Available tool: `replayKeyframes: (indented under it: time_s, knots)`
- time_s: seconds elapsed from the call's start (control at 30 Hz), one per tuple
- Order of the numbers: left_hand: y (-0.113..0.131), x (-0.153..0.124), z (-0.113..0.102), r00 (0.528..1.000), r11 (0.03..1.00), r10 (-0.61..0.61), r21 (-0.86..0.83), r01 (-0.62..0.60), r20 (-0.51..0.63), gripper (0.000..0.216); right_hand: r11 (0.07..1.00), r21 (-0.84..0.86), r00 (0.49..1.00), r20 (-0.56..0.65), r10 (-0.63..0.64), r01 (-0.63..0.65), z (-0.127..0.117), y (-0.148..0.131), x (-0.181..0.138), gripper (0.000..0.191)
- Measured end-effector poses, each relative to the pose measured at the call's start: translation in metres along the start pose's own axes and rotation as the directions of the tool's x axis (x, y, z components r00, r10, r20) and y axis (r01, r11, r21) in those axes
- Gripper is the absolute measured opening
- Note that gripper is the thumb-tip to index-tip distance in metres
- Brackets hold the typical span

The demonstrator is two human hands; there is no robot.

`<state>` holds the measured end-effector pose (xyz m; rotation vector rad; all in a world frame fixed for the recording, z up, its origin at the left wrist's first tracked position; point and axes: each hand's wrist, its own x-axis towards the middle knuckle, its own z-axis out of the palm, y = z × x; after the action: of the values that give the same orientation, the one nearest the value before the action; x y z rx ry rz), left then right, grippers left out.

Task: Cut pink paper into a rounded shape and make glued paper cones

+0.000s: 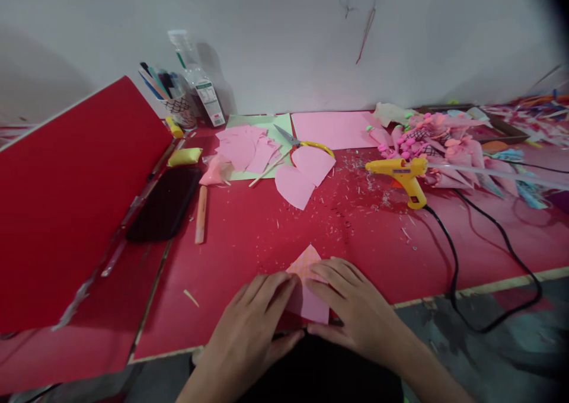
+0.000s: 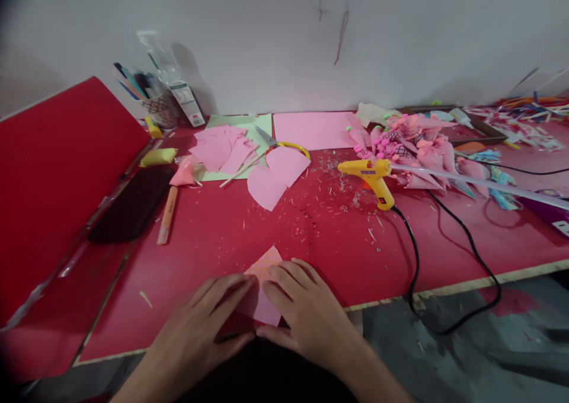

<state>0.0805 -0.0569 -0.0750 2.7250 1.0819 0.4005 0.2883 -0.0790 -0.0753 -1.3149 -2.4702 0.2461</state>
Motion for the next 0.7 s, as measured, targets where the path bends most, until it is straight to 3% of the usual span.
replayKeyframes:
  time_s: [0.23,0.43,0.57,0.7]
  knots:
    - [-0.003,0.005,-0.001,0.998,0.995,-0.061,-0.077,0.06,-0.002,0.043,0.999,-0.017,0.999,-0.014,-0.044,0.044,-0.003,0.002,0.01,0.026]
    - [-0.009,0.003,-0.003,0.998,0.993,-0.049,-0.11,0.052,0.034,0.052,0.997,-0.003,0.997,-0.01,-0.073,0.072,-0.004,0.003,0.01,0.048]
    - [-0.007,0.001,-0.003,0.997,0.993,-0.062,-0.102,0.065,0.037,0.055,0.996,-0.004,0.995,0.044,-0.084,0.085,-0.006,0.002,0.006,0.049]
    - [-0.002,-0.002,-0.001,1.0,0.997,0.003,-0.079,-0.002,0.019,0.052,0.995,0.002,0.995,0.031,-0.099,0.099,-0.005,-0.001,0.001,0.041]
